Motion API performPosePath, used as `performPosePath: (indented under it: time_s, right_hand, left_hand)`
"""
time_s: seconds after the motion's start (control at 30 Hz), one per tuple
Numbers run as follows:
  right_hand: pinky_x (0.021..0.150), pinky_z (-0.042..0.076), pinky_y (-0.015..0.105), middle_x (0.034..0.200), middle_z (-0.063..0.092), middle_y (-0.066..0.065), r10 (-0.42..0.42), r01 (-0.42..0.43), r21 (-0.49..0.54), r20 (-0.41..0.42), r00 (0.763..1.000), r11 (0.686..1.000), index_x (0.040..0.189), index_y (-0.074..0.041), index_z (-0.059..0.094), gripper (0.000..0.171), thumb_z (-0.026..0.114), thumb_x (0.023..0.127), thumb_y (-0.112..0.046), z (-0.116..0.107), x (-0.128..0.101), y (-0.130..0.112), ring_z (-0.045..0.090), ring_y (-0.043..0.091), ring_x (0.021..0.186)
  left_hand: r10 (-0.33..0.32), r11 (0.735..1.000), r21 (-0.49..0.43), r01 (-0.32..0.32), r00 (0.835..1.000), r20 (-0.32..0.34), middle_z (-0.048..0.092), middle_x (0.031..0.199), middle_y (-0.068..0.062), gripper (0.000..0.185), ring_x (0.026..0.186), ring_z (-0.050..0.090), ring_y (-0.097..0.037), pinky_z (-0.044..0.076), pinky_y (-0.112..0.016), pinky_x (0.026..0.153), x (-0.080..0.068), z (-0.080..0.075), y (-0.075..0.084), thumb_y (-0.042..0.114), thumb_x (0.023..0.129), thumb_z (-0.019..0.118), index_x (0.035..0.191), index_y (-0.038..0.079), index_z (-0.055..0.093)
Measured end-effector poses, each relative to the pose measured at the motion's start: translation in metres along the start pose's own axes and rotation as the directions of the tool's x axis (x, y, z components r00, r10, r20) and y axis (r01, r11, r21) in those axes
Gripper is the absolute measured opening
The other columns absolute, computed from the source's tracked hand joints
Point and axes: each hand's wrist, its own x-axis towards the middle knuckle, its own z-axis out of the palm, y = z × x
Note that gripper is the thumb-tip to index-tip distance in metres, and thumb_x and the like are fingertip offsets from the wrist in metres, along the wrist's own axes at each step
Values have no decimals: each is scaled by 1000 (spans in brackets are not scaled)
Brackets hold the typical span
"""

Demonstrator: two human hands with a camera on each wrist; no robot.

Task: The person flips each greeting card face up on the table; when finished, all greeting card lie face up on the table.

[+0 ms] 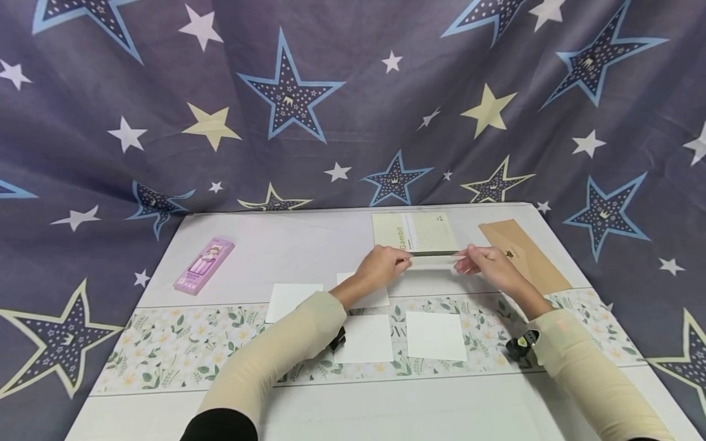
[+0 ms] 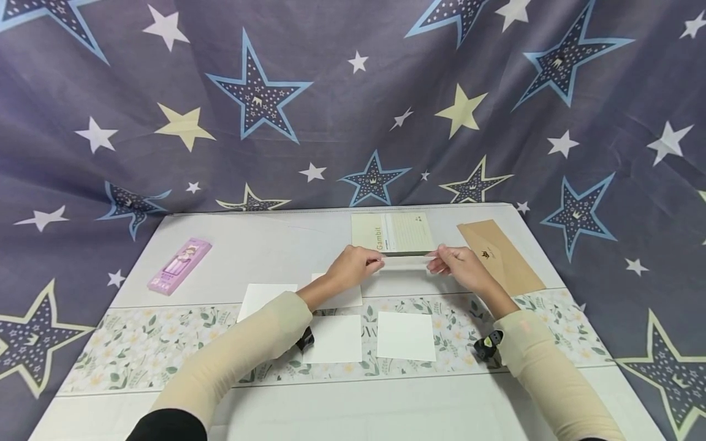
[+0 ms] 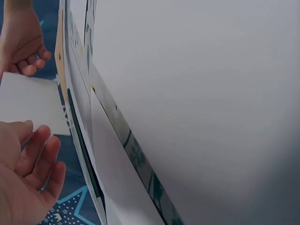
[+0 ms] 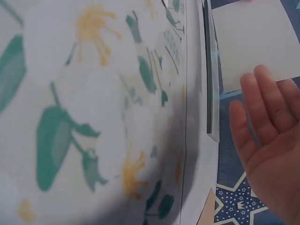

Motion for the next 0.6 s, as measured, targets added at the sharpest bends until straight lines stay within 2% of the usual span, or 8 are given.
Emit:
performPosePath:
  time_s: [0.03, 0.13, 0.27, 0.4, 0.5, 0.6]
  right_hand:
    - [74, 56, 37, 97, 71, 23, 11, -11, -16, 1, 1000, 1000, 113, 7, 65, 45, 37, 105, -27, 0, 0, 0, 71, 23, 83]
    - [70, 55, 35, 101, 72, 19, 47, -47, -69, -4, 999, 997, 113, -1, 67, 34, 49, 101, -28, 1, -1, 1, 68, 23, 80]
    - [63, 51, 27, 96, 72, 11, 35, -33, -155, 4, 999, 987, 123, -10, 64, 33, 61, 94, -27, 2, 0, 5, 64, 13, 71]
    - [59, 47, 24, 86, 69, 4, 32, -23, -255, 33, 999, 967, 134, -12, 56, 45, 65, 91, -23, 6, 1, 7, 58, 9, 67]
    - [56, 46, 24, 84, 68, 0, 45, -20, -311, 75, 996, 950, 139, -12, 50, 52, 66, 91, -22, 10, 3, 10, 55, 10, 64]
    - [55, 45, 24, 83, 67, -2, 52, -6, -355, 122, 991, 935, 142, -11, 47, 55, 65, 91, -22, 13, 3, 15, 54, 9, 63]
  left_hand:
    - [1, 1000, -10, -1, 1000, 11, 75, 91, 8, 19, 59, 53, -1, 42, -14, 56, 0, 1, 0, 28, 94, 61, 106, 25, 75]
    - [-7, 999, -44, 8, 999, 45, 74, 105, 6, 21, 56, 50, 0, 40, -13, 54, -1, 1, 0, 24, 94, 61, 112, 27, 73]
    - [-15, 996, -89, 22, 997, 77, 73, 109, 4, 23, 51, 44, -4, 38, -15, 50, -2, 2, 0, 21, 95, 59, 113, 26, 72]
    - [4, 998, -62, 4, 993, 119, 74, 106, 5, 27, 68, 60, -3, 47, -14, 63, -2, 6, 0, 24, 94, 61, 119, 24, 69]
    - [16, 1000, 4, -17, 985, 171, 74, 98, 7, 37, 78, 63, 0, 48, -14, 69, -2, 10, 1, 27, 91, 65, 128, 21, 63]
    - [1, 999, 50, -12, 975, 222, 72, 89, 8, 46, 66, 58, -1, 46, -15, 61, -3, 13, 3, 30, 90, 67, 134, 19, 58]
